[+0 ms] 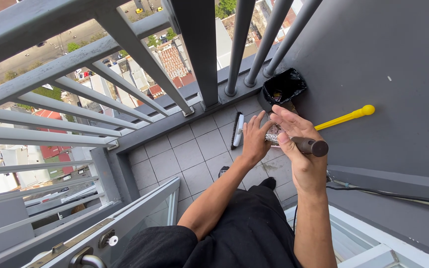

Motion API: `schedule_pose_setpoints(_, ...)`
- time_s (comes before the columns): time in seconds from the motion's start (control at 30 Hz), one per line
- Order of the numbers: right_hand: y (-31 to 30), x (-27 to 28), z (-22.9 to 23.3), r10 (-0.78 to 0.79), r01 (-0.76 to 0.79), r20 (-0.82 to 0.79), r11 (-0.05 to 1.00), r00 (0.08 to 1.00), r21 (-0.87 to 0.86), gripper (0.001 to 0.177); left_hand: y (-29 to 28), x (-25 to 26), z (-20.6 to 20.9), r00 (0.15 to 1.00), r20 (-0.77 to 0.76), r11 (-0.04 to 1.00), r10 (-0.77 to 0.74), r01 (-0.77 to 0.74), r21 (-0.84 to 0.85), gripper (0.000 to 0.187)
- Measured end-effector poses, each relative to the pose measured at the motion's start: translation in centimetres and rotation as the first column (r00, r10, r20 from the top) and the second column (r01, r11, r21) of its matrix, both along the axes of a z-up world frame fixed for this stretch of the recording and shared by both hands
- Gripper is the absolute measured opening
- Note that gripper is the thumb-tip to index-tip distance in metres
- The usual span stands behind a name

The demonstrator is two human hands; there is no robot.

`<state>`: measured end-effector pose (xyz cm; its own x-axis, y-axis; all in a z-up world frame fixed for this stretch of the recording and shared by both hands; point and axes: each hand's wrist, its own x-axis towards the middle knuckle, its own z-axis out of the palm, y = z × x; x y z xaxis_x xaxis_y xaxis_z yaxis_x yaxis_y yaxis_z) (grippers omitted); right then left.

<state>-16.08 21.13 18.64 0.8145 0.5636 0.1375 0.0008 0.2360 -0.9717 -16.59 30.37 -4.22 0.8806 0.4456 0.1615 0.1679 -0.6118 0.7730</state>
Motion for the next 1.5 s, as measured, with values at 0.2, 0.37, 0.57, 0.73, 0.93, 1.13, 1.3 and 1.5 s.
schedule_pose_setpoints(0.2, 0.3, -0.8, 0.8, 0.029, -0.030, 0.028, 0.999, 0.999, 0.033, 0.031, 1.2, -1.4, 2.3, 0.998, 0.062, 1.000, 0.024, -0.024, -0.005, 0.069)
schedule_pose_setpoints(0.37, 0.8, -1.1, 0.6, 0.068, -0.067, -0.011, 0.993, 0.998, 0.101, 0.029, 2.5, -3.2, 3.1, 0.996, 0.034, 0.995, 0.087, -0.088, 0.051, 0.077)
schedule_pose_setpoints(0.57, 2.2, -1.8, -0.9, 0.119, -0.109, -0.062, 0.983, 0.991, 0.144, 0.023, 4.3, -5.9, 1.6, 0.983, -0.002, 0.981, 0.184, -0.184, 0.063, 0.070)
schedule_pose_setpoints(0.73, 3.5, -2.9, -2.2, 0.161, -0.145, -0.135, 0.982, 0.978, 0.121, 0.023, 5.7, -8.5, -0.3, 0.964, -0.005, 0.963, 0.264, -0.263, 0.060, 0.051)
schedule_pose_setpoints(0.93, 4.5, -4.0, -4.4, 0.195, -0.177, -0.185, 0.978, 0.963, 0.114, 0.019, 6.9, -10.7, -2.2, 0.938, -0.099, 0.942, 0.332, -0.323, 0.093, 0.033)
schedule_pose_setpoints(1.13, 4.8, -4.6, -4.7, 0.207, -0.190, -0.210, 0.977, 0.956, 0.096, 0.019, 7.0, -11.4, -2.6, 0.934, -0.099, 0.940, 0.342, -0.338, 0.055, 0.022)
schedule_pose_setpoints(1.3, 4.4, -4.8, -4.1, 0.201, -0.194, -0.163, 0.979, 0.966, 0.060, 0.020, 6.0, -10.5, -3.8, 0.940, -0.048, 0.941, 0.337, -0.335, 0.046, 0.018)
schedule_pose_setpoints(1.5, 3.7, -4.8, -1.4, 0.161, -0.161, -0.080, 0.987, 0.984, 0.010, 0.020, 4.5, -8.5, -2.1, 0.959, 0.041, 0.960, 0.280, -0.280, 0.008, 0.015)
